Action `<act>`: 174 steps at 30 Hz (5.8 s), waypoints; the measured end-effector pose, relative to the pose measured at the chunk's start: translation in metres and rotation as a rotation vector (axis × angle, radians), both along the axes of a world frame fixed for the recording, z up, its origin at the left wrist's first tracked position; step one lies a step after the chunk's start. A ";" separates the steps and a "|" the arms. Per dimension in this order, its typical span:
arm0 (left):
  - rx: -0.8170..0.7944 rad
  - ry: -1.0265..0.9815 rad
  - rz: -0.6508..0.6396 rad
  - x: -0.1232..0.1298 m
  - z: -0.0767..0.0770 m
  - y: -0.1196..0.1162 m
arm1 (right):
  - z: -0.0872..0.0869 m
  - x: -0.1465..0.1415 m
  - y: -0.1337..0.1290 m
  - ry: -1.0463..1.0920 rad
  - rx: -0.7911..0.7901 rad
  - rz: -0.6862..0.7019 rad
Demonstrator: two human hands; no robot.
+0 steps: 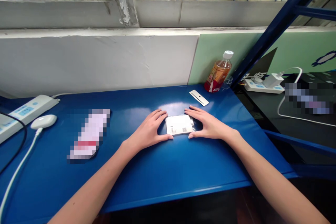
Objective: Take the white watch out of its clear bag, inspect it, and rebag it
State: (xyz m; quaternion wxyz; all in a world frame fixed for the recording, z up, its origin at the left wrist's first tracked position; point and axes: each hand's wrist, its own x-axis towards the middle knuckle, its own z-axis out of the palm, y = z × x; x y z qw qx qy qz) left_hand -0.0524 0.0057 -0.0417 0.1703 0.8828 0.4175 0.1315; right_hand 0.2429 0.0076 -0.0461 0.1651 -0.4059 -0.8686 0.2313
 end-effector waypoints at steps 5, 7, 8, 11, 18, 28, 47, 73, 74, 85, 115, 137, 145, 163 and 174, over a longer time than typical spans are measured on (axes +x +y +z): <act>0.000 0.009 0.002 0.000 0.000 0.000 | 0.001 0.000 -0.001 -0.005 0.001 0.003; -0.004 -0.002 0.004 0.001 0.000 0.000 | 0.001 -0.001 -0.001 -0.011 0.000 0.001; -0.006 -0.007 0.005 0.001 0.000 0.000 | 0.001 -0.001 -0.001 -0.017 0.000 0.001; -0.007 -0.016 0.005 0.000 0.000 0.000 | 0.002 -0.001 -0.001 -0.038 0.001 -0.002; -0.012 -0.022 -0.001 -0.001 0.000 0.001 | 0.003 -0.001 -0.002 -0.038 -0.005 -0.004; -0.032 -0.030 -0.013 -0.005 0.005 0.002 | 0.005 0.002 -0.001 0.012 -0.077 -0.019; -0.035 -0.034 -0.023 -0.004 0.008 0.002 | 0.008 0.001 -0.002 -0.031 0.000 0.015; 0.059 -0.020 -0.063 0.010 0.003 -0.007 | 0.006 -0.007 -0.004 0.020 0.062 0.006; 0.062 -0.023 -0.065 0.010 0.003 -0.007 | 0.006 -0.008 -0.004 0.021 0.065 -0.002; 0.049 -0.071 -0.016 0.017 -0.001 -0.010 | 0.000 -0.026 -0.013 0.086 0.094 -0.051; 0.045 -0.009 -0.026 0.019 0.000 -0.008 | 0.004 -0.015 -0.008 0.039 -0.179 -0.003; -0.005 -0.058 -0.085 0.005 0.006 -0.001 | 0.004 0.000 0.001 0.097 0.121 -0.012; 0.085 -0.020 -0.076 0.009 0.004 -0.006 | 0.004 0.004 0.003 0.082 0.158 -0.005; 0.086 -0.021 -0.059 0.015 -0.002 -0.007 | -0.005 -0.011 0.000 0.209 0.127 -0.016; 0.095 -0.041 -0.030 0.010 -0.001 -0.004 | 0.017 0.009 0.003 0.039 0.184 0.043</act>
